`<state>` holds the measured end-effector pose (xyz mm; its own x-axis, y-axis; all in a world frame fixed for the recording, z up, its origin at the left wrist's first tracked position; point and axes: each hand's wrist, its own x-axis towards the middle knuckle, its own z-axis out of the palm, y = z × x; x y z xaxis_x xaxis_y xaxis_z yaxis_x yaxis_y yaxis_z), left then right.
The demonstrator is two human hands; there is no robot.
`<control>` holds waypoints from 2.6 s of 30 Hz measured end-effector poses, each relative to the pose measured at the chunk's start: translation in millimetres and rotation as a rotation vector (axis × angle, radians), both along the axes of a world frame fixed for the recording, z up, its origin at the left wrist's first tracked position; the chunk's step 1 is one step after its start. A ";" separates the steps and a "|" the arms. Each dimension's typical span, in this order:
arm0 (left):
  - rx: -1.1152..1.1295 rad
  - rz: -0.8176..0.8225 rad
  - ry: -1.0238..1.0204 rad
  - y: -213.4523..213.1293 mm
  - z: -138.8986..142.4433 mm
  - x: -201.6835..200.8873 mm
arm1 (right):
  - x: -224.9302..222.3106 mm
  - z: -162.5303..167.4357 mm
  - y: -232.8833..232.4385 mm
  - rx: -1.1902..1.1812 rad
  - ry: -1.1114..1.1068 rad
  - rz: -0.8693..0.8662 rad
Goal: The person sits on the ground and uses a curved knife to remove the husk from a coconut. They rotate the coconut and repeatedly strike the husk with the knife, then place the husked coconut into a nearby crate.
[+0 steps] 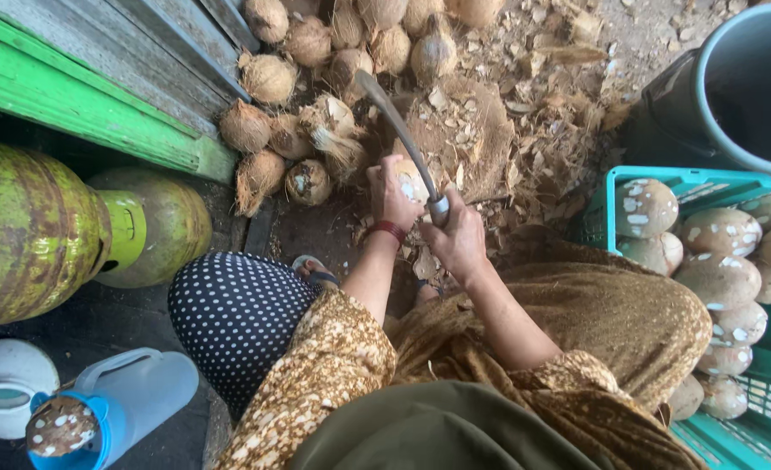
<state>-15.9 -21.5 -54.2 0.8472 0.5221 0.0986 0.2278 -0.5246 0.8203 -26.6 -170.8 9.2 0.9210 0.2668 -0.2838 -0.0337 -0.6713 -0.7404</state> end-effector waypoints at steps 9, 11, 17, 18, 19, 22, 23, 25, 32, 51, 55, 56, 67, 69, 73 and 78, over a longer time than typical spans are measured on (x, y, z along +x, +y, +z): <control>-0.083 0.026 0.066 8.1 -1.0 -4.6 | 12.2 -39.0 -3.1 -0.078 0.236 -0.082; -0.096 0.049 0.083 5.8 0.1 -3.6 | 11.3 -27.1 -7.9 0.000 0.223 -0.090; -0.208 0.183 0.366 -10.8 13.6 9.6 | 2.1 -17.5 8.4 -0.037 0.078 -0.079; -0.197 0.185 0.376 -13.6 15.8 9.0 | 1.0 -22.3 11.7 -0.024 0.183 -0.134; -0.188 0.182 0.385 -16.2 17.4 8.6 | 0.8 -26.7 11.4 -0.012 0.285 -0.193; -0.141 0.169 0.353 -19.4 16.6 6.1 | 5.6 -33.2 6.6 0.026 0.397 -0.206; -0.123 0.166 0.342 -17.9 14.5 4.3 | 7.6 -32.1 5.7 0.024 0.401 -0.176; -0.159 0.197 0.316 -17.4 8.1 1.1 | 11.8 -23.8 1.2 0.014 0.411 -0.113; -0.149 0.200 0.128 -24.8 -12.6 -9.5 | -3.5 -27.8 -4.7 0.016 -0.080 -0.019; -0.245 -0.126 0.299 37.2 -24.6 8.4 | 16.0 -74.3 5.1 -0.034 0.249 -0.024; -0.161 -0.133 0.178 41.5 -20.5 2.5 | 18.9 -84.9 -1.3 0.044 0.414 -0.100; -0.194 -0.111 0.156 39.8 -18.5 2.0 | 18.3 -82.7 -4.4 0.047 0.435 -0.097; -0.228 -0.144 0.203 18.9 -6.3 11.7 | 13.8 -49.8 -15.2 0.125 0.488 -0.113; -0.133 -0.176 0.214 11.3 -4.9 11.7 | 15.6 -43.7 -12.4 0.123 0.478 -0.124; 0.044 -0.207 0.569 2.9 -2.6 25.6 | 16.3 -28.1 -7.4 -0.015 0.249 -0.059; 0.203 -0.124 0.405 -10.1 -3.1 39.5 | 6.7 -39.9 -4.6 -0.110 -0.144 0.028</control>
